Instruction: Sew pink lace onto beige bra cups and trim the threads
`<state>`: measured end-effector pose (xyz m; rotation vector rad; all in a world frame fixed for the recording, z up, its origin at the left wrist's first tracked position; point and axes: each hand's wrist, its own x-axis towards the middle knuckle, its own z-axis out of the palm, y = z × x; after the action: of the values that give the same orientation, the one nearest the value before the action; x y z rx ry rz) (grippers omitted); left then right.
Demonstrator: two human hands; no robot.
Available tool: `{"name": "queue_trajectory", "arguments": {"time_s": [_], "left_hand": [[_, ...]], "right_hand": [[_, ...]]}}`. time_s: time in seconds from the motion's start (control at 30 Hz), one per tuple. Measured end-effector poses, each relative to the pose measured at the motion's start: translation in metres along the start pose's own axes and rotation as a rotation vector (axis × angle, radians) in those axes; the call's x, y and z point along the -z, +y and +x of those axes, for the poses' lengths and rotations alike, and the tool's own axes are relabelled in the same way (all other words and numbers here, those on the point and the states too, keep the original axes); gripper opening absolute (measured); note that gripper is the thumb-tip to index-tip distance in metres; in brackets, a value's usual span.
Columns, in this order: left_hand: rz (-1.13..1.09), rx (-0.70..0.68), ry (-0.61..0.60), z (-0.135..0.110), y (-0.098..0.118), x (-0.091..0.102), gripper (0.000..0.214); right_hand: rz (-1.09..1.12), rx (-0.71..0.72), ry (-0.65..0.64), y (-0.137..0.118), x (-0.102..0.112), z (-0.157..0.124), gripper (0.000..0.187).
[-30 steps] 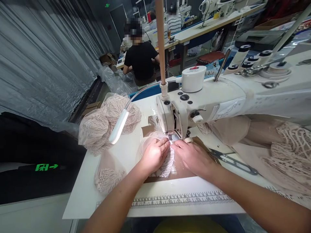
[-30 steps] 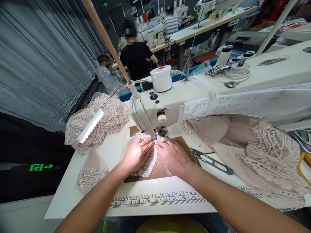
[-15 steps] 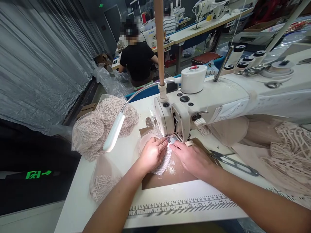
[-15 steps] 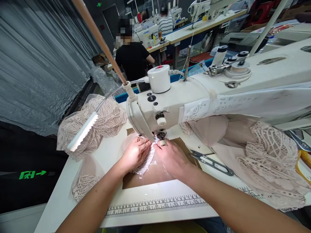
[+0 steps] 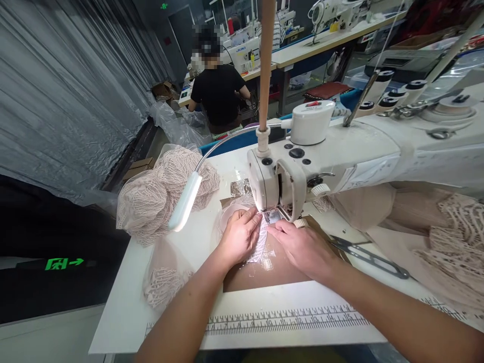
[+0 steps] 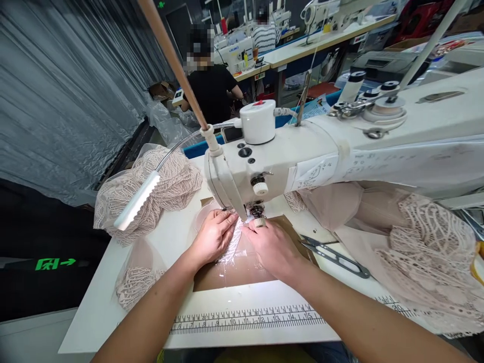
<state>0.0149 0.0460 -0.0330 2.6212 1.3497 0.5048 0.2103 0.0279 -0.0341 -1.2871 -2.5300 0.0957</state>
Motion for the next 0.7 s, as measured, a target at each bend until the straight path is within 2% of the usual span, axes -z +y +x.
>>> {"name": "queue_trajectory", "arguments": {"time_s": [0.23,0.33,0.43,0.53,0.6,0.67,0.7], "left_hand": [[0.089,0.076,-0.039,-0.005,-0.001,-0.003,0.046],[0.13,0.167,-0.01,-0.008,0.004,-0.004,0.046],[0.148,0.296,0.005,-0.017,0.01,0.003,0.047],[0.084,0.329,-0.012,-0.043,0.017,0.023,0.043],[0.039,0.327,0.036,-0.073,0.018,0.039,0.039],[0.052,0.418,0.174,-0.109,0.01,0.055,0.038],[0.056,0.539,0.289,-0.128,0.002,0.061,0.038]], "right_hand": [[0.015,0.022,0.038,0.0,-0.007,-0.001,0.039],[0.008,0.047,0.055,0.003,-0.012,-0.003,0.042],[0.015,0.063,0.103,0.008,-0.018,-0.004,0.041],[0.045,0.104,0.122,0.013,-0.023,-0.004,0.041],[0.071,0.12,0.115,0.014,-0.024,-0.005,0.04],[0.086,0.11,0.112,0.014,-0.024,-0.005,0.04],[0.087,0.097,0.108,0.014,-0.023,-0.006,0.04]]}}
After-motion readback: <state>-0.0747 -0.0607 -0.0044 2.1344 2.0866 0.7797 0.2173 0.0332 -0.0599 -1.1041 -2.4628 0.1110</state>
